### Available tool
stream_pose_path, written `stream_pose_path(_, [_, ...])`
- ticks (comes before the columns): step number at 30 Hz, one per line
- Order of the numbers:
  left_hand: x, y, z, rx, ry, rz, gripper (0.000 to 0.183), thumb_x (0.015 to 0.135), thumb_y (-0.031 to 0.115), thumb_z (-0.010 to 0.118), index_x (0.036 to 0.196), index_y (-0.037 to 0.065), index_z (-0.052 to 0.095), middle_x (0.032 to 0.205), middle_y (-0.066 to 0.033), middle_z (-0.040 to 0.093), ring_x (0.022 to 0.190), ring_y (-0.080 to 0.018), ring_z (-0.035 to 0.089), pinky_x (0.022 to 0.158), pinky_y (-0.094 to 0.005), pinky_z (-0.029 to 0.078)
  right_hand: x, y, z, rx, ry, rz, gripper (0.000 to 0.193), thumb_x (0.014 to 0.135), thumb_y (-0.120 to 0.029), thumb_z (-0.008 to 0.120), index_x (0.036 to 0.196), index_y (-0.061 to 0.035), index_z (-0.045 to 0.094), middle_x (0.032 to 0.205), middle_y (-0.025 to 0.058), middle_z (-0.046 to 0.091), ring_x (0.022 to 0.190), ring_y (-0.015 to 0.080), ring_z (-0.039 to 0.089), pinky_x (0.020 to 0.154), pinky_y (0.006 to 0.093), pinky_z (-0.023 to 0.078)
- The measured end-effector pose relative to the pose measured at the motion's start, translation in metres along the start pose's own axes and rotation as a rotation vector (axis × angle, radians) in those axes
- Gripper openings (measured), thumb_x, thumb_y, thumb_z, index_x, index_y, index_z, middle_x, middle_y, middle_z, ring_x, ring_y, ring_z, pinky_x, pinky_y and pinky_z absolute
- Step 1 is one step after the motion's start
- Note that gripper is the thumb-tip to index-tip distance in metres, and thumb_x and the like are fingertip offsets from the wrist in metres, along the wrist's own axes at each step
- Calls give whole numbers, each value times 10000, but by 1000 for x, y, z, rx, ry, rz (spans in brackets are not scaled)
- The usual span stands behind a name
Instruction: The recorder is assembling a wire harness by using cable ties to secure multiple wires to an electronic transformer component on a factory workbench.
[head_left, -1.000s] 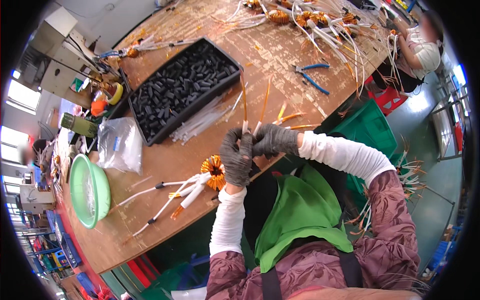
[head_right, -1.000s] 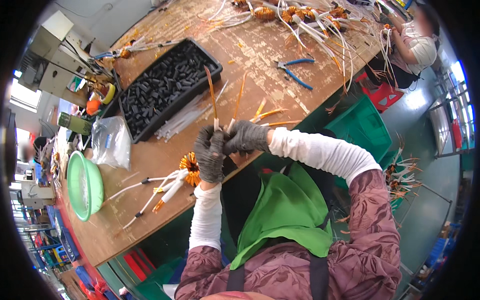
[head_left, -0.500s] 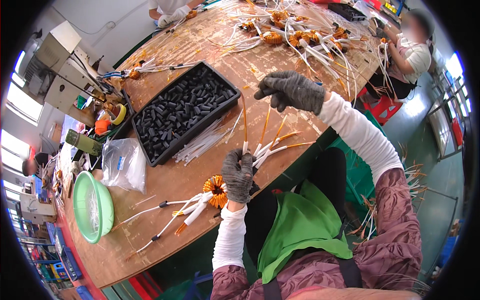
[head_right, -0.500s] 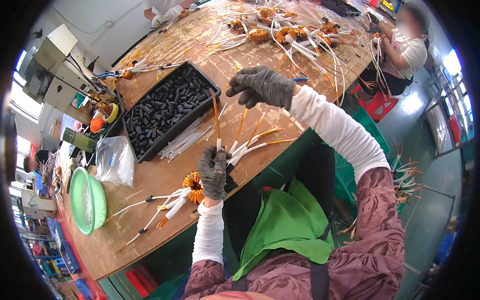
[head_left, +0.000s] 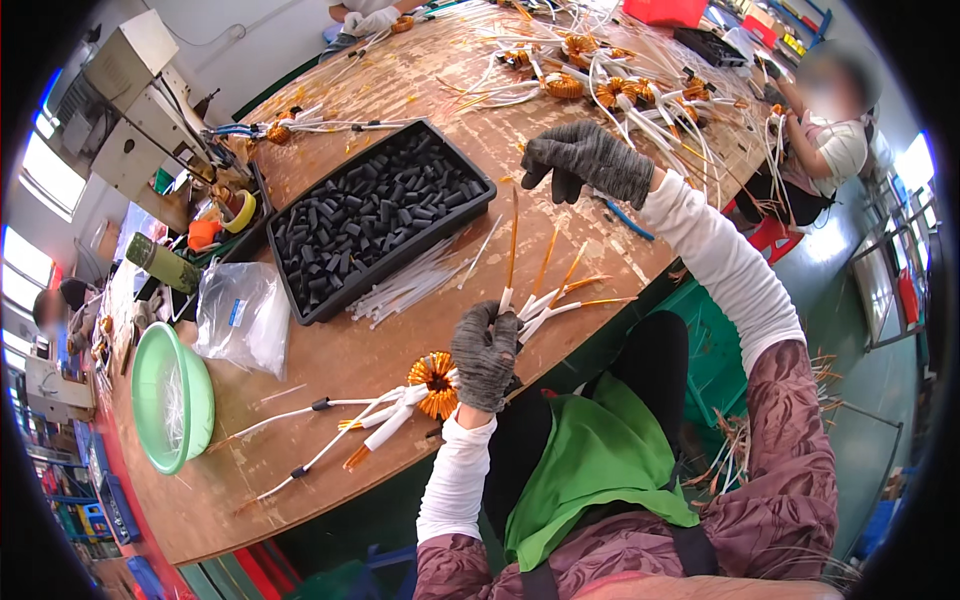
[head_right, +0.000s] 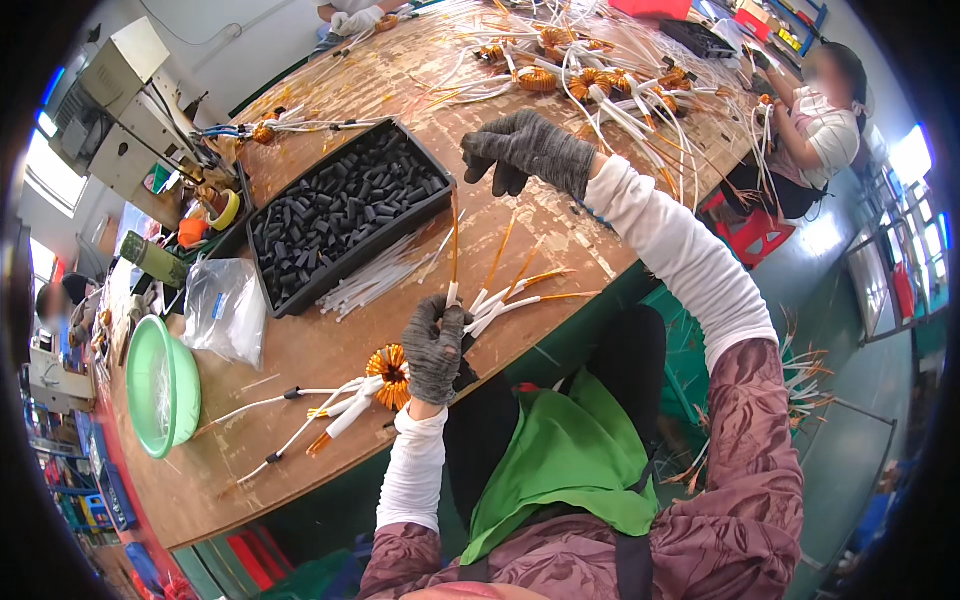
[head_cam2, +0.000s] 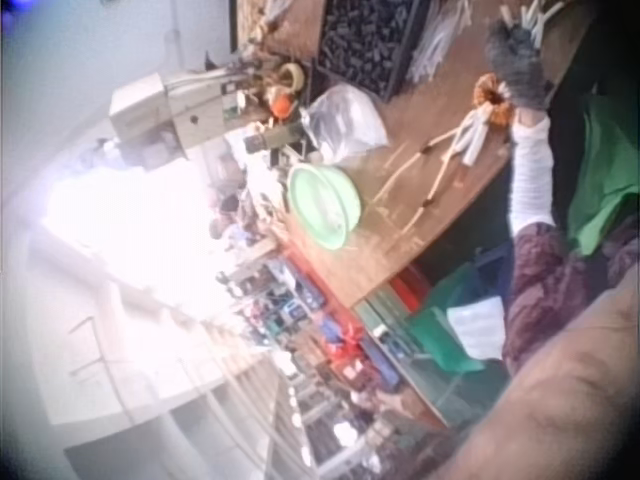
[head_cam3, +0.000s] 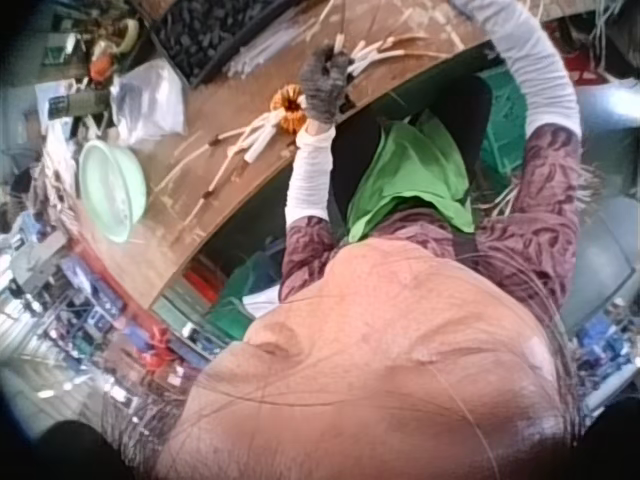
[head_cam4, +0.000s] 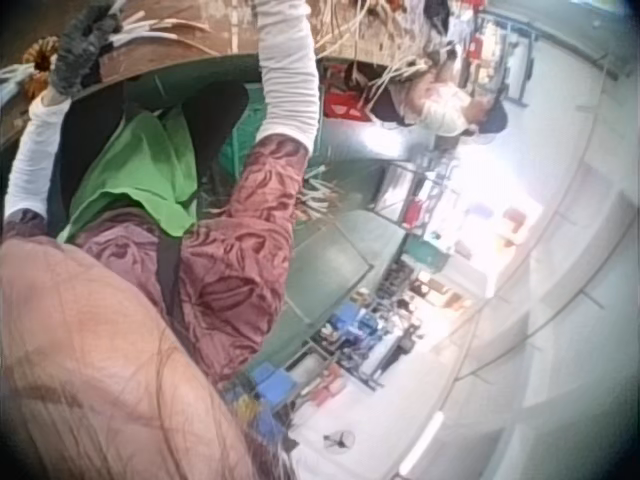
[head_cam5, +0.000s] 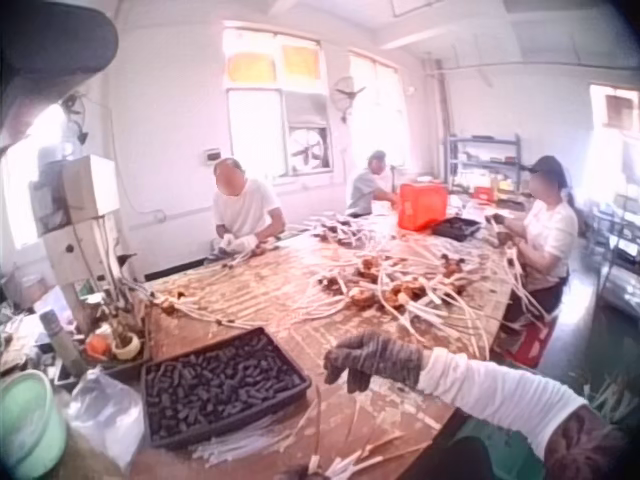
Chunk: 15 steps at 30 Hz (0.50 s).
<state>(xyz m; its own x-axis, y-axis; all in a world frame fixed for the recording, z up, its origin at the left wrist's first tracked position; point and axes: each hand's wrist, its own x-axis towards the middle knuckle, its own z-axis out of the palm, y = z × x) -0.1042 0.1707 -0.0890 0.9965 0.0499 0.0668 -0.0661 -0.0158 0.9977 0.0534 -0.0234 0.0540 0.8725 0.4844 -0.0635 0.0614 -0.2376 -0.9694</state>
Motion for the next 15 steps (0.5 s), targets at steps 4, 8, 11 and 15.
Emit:
stream_pose_path(4, [0, -1, 0, -66, 3, -65, 135, 878, 105, 508, 946, -5, 545, 747, -85, 619, 680, -124, 598, 620, -246, 495, 6, -10, 6, -107, -21, 17, 353, 875, -357, 542, 881, -16, 634, 789, 74, 669, 537, 120, 611, 472, 234, 501])
stream_pose_path(8, [1, -6, -1, -20, -2, -22, 138, 874, 112, 517, 946, -1, 549, 749, -88, 617, 689, -128, 601, 625, -247, 495, 8, -16, 14, -178, -30, 4, 324, 874, -329, 556, 872, -15, 635, 755, 58, 664, 511, 103, 602, 447, 214, 484])
stream_pose_path(11, [2, -11, -1, 20, 0, 14, 133, 874, 113, 519, 940, 3, 551, 750, -81, 608, 693, -128, 602, 628, -248, 495, 7, -23, 18, -260, -70, -3, 315, 862, -337, 575, 864, -29, 639, 745, 43, 661, 505, 91, 596, 447, 210, 479])
stream_pose_path(15, [2, -15, -1, 44, 10, 78, 123, 873, 106, 516, 927, 2, 553, 751, -72, 595, 686, -127, 602, 616, -250, 497, 5, -31, 22, -330, -96, -20, 355, 840, -389, 590, 830, -38, 644, 721, 35, 648, 524, 100, 598, 453, 237, 476])
